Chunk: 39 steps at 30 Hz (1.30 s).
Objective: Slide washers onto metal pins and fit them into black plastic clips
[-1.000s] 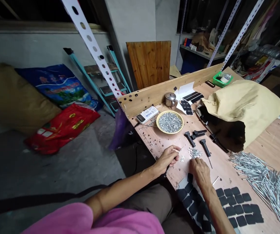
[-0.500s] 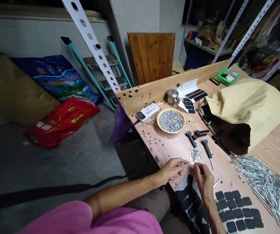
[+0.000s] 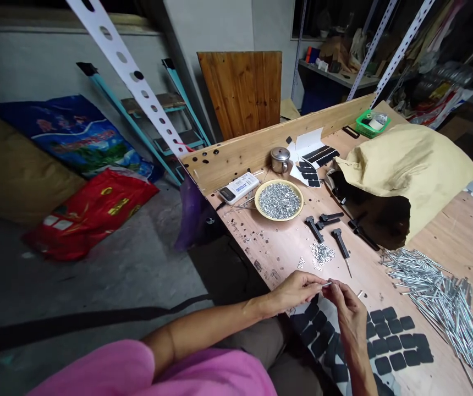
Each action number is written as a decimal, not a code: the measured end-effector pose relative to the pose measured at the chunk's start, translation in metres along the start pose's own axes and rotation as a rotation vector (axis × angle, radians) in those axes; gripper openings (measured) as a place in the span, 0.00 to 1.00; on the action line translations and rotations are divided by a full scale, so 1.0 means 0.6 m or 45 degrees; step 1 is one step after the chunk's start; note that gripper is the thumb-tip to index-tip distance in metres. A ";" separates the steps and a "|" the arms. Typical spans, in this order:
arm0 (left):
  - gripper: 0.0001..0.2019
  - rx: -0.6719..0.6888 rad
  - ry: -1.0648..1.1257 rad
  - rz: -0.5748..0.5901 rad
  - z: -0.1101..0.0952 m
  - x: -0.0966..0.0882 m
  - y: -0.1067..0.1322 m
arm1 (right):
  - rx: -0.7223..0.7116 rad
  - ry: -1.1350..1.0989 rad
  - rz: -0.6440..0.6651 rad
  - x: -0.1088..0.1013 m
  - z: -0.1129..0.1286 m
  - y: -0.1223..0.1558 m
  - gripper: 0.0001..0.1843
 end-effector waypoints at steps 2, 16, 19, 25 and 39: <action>0.19 0.037 -0.104 -0.016 -0.003 0.001 0.000 | 0.016 -0.008 0.070 -0.006 -0.004 -0.002 0.29; 0.19 -0.089 -0.427 0.316 0.011 0.022 -0.003 | -0.380 0.293 0.417 -0.013 0.060 0.013 0.21; 0.16 0.248 -0.598 0.033 -0.010 0.017 -0.001 | -0.389 0.312 0.275 -0.023 0.059 0.012 0.21; 0.16 0.509 -0.732 -0.150 -0.029 0.026 0.009 | -0.365 0.287 0.121 -0.032 0.054 0.014 0.21; 0.18 0.069 -0.579 0.119 -0.007 0.035 -0.001 | -0.186 0.224 0.238 -0.038 0.047 0.020 0.25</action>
Point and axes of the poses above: each hand's wrist, its own y-axis away from the middle knuckle, its own x-axis out of the palm, z = x × y, the point moved 8 cm from there along -y, towards the middle knuckle, and after that the axes turned 15 degrees about -x, right-handed, at the moved point
